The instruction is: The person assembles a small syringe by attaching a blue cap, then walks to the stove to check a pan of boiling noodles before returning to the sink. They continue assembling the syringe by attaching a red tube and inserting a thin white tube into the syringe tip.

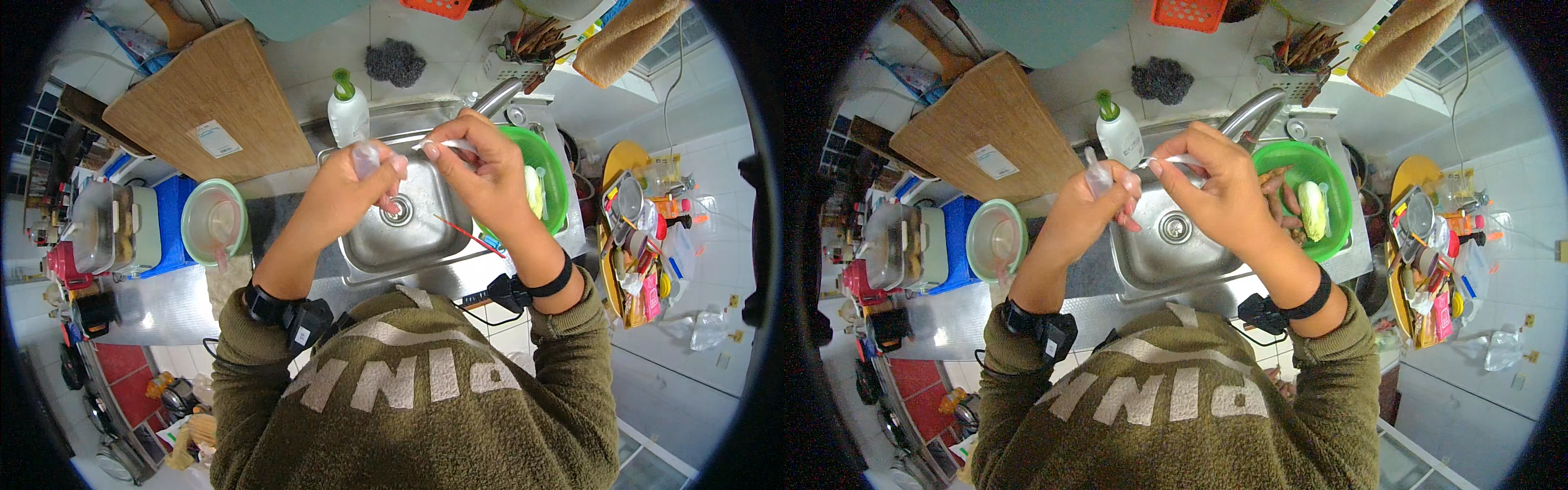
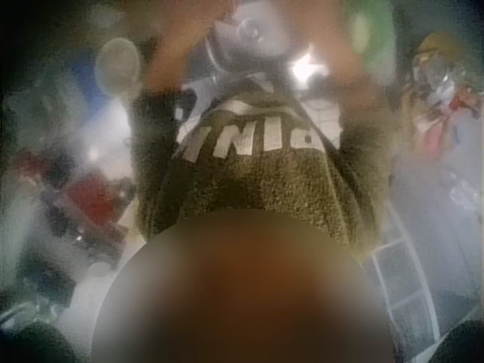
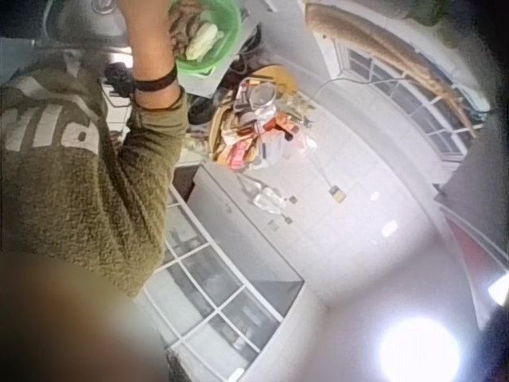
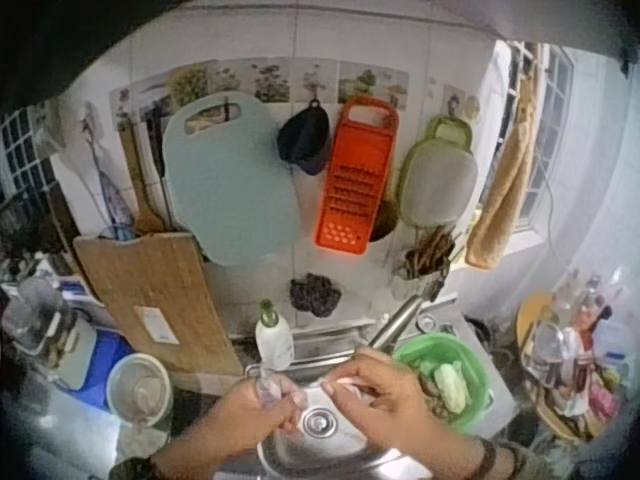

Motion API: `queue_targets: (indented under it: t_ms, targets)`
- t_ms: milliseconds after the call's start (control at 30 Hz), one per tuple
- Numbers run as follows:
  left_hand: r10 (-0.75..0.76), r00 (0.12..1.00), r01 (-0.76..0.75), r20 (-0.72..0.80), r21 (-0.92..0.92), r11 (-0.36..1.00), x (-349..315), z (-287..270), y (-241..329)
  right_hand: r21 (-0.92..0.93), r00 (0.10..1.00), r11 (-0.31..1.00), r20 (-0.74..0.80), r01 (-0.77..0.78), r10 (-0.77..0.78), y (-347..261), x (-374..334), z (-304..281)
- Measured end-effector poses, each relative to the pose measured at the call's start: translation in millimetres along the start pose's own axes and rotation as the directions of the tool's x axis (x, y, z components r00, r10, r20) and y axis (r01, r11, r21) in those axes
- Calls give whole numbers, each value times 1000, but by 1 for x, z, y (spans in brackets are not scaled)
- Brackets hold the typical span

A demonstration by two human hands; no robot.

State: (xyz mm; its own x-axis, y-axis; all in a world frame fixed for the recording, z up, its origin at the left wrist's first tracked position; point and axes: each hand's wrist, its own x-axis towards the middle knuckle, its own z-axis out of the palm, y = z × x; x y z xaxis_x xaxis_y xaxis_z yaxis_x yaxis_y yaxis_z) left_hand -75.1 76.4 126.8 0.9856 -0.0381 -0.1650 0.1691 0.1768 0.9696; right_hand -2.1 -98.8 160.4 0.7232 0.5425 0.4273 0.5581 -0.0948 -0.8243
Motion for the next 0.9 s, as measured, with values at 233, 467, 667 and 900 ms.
queue_targets:
  t_ms: [233, 467, 667, 900]
  targets:
    - [227, 971, -136, -80, 597, 791, -11, 9, 9, 140, 991, 990, 134, -32, 13, -23, 8, -12]
    - [359, 930, -173, -85, 760, 627, -15, 12, 17, 13, 986, 997, 152, 72, -73, -29, 10, -9]
    - [396, 916, -186, -69, 801, 570, -15, 12, 19, -80, 974, 983, 169, 167, -152, -28, 11, -12]
    - [391, 919, -184, -57, 814, 550, -16, 13, 20, -119, 978, 980, 153, 161, -142, -32, 10, -12]
